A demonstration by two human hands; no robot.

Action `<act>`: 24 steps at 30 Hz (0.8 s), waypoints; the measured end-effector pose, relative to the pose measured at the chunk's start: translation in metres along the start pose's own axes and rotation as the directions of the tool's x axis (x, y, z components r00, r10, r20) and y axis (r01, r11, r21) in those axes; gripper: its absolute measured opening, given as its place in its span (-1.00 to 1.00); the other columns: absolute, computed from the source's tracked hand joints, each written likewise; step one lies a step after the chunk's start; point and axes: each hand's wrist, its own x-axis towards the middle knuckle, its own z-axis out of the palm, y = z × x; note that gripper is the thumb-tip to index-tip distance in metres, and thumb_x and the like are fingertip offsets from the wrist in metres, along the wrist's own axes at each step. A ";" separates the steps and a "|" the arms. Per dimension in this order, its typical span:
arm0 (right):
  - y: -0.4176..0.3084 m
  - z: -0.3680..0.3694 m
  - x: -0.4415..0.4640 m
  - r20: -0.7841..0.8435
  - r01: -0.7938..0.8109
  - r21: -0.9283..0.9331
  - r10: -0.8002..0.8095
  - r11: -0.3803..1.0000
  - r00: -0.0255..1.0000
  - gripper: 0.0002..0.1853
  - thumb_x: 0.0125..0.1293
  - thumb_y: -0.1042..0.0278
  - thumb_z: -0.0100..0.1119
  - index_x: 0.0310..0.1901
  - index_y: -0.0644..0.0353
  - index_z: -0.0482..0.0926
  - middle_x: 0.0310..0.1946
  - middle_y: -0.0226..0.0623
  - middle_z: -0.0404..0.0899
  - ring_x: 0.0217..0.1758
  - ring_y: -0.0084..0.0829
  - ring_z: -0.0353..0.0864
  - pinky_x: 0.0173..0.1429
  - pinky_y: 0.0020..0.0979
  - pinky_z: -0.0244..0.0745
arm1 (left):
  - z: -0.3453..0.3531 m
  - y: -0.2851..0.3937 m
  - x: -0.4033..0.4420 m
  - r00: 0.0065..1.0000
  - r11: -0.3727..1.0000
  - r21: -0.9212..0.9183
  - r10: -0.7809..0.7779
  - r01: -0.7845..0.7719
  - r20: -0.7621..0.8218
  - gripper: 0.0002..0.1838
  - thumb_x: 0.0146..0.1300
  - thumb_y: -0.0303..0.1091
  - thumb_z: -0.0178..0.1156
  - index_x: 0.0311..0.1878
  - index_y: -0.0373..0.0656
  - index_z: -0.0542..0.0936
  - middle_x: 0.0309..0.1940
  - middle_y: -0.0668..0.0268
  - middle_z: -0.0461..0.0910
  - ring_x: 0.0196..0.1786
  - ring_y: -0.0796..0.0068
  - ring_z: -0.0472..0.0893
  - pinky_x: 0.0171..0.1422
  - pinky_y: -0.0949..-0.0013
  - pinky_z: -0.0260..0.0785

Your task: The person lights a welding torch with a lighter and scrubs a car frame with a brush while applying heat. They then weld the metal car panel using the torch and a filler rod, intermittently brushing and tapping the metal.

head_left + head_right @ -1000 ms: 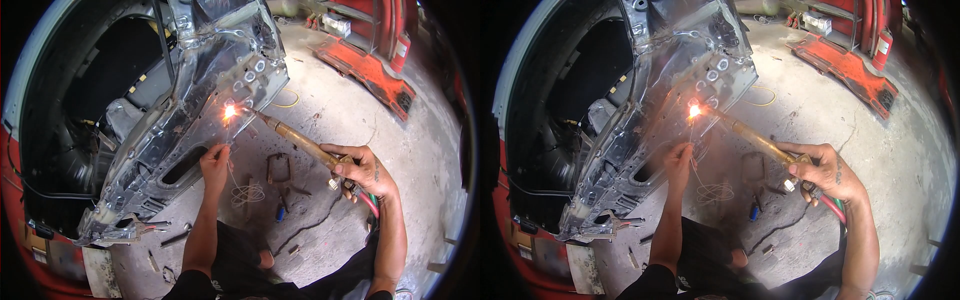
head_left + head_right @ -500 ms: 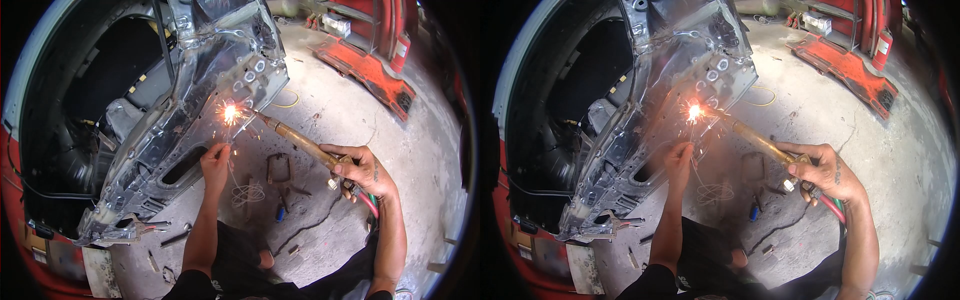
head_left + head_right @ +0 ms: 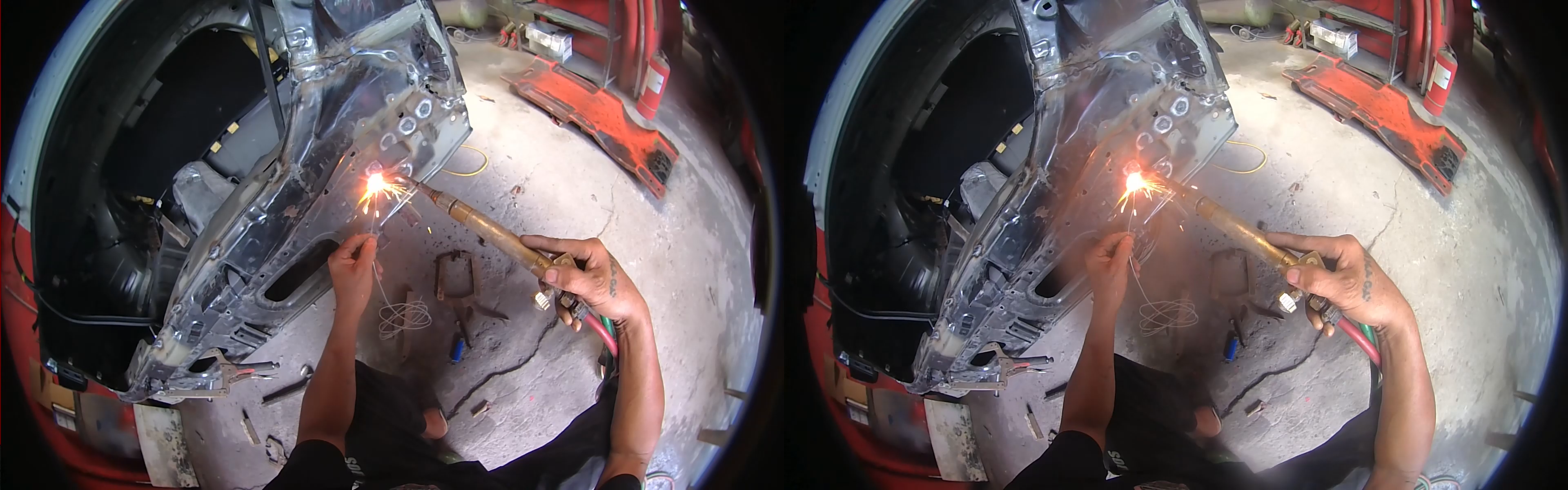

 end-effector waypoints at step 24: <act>0.004 -0.001 0.001 0.000 0.023 -0.039 -0.023 0.999 1.000 -0.41 0.46 0.23 0.40 0.45 0.27 0.57 -0.48 -0.33 0.65 -0.66 -0.54 0.62 -0.64 -0.51 0.46 | 0.004 0.003 0.000 0.999 0.999 0.000 -0.035 0.035 -0.039 -0.85 0.51 -0.44 0.28 -0.06 -0.32 0.76 -0.46 0.37 0.65 -0.55 0.62 0.58 -0.48 0.46 0.40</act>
